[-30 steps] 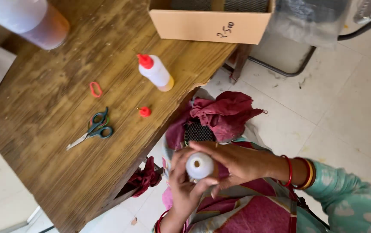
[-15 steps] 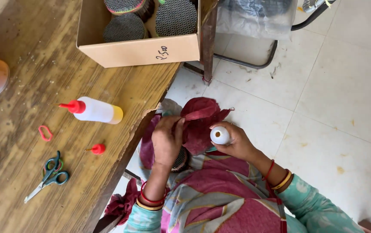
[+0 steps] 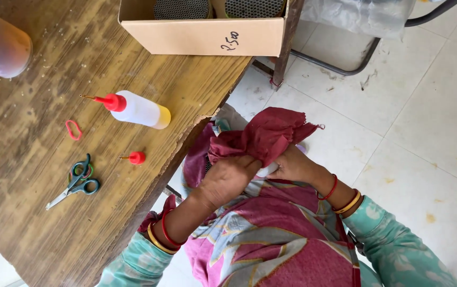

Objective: The person uses scissors to clear the nozzle of a glue bottle, then picks up a circular mesh object and applies glue from the bottle onto its surface.

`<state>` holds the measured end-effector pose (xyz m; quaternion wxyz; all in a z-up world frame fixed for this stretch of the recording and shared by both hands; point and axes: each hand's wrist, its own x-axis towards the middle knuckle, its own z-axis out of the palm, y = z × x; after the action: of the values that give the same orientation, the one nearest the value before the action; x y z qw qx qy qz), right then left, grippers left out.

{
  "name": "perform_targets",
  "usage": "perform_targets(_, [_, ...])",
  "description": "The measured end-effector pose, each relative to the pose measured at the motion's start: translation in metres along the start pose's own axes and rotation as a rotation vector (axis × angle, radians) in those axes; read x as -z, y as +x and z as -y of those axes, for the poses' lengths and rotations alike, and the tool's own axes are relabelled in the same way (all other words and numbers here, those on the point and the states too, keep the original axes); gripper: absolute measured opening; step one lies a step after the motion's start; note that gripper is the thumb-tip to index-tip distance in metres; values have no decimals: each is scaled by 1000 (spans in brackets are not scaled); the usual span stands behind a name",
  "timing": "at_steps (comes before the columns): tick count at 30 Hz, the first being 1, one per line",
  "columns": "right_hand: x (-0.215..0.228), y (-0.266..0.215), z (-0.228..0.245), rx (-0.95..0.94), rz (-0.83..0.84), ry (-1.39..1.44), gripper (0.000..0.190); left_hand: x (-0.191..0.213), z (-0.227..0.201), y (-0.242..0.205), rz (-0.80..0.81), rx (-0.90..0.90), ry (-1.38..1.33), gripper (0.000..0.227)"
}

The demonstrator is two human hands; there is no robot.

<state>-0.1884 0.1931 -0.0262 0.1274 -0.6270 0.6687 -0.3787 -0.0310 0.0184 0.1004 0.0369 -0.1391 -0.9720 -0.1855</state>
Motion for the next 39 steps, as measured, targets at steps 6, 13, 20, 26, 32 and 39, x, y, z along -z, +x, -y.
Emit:
perform_targets(6, [-18,-2,-4,8,-39,-98,62,-16,7,-4,49,5,178,9])
perform_targets(13, [-24,9,14,-52,-226,-249,59,0,11,4,-98,438,-218,14])
perform_targets(20, [-14,27,22,-84,-425,-214,60,29,2,3,-230,597,-590,10])
perform_targets(26, [-21,27,31,-130,-408,-182,53,6,-15,11,-562,410,-517,21])
perform_targets(32, [-23,32,47,-198,-455,-195,60,-12,-10,17,-583,578,-427,9])
perform_targets(39, [-17,37,49,-190,-400,-288,70,-45,36,7,-631,702,-711,7])
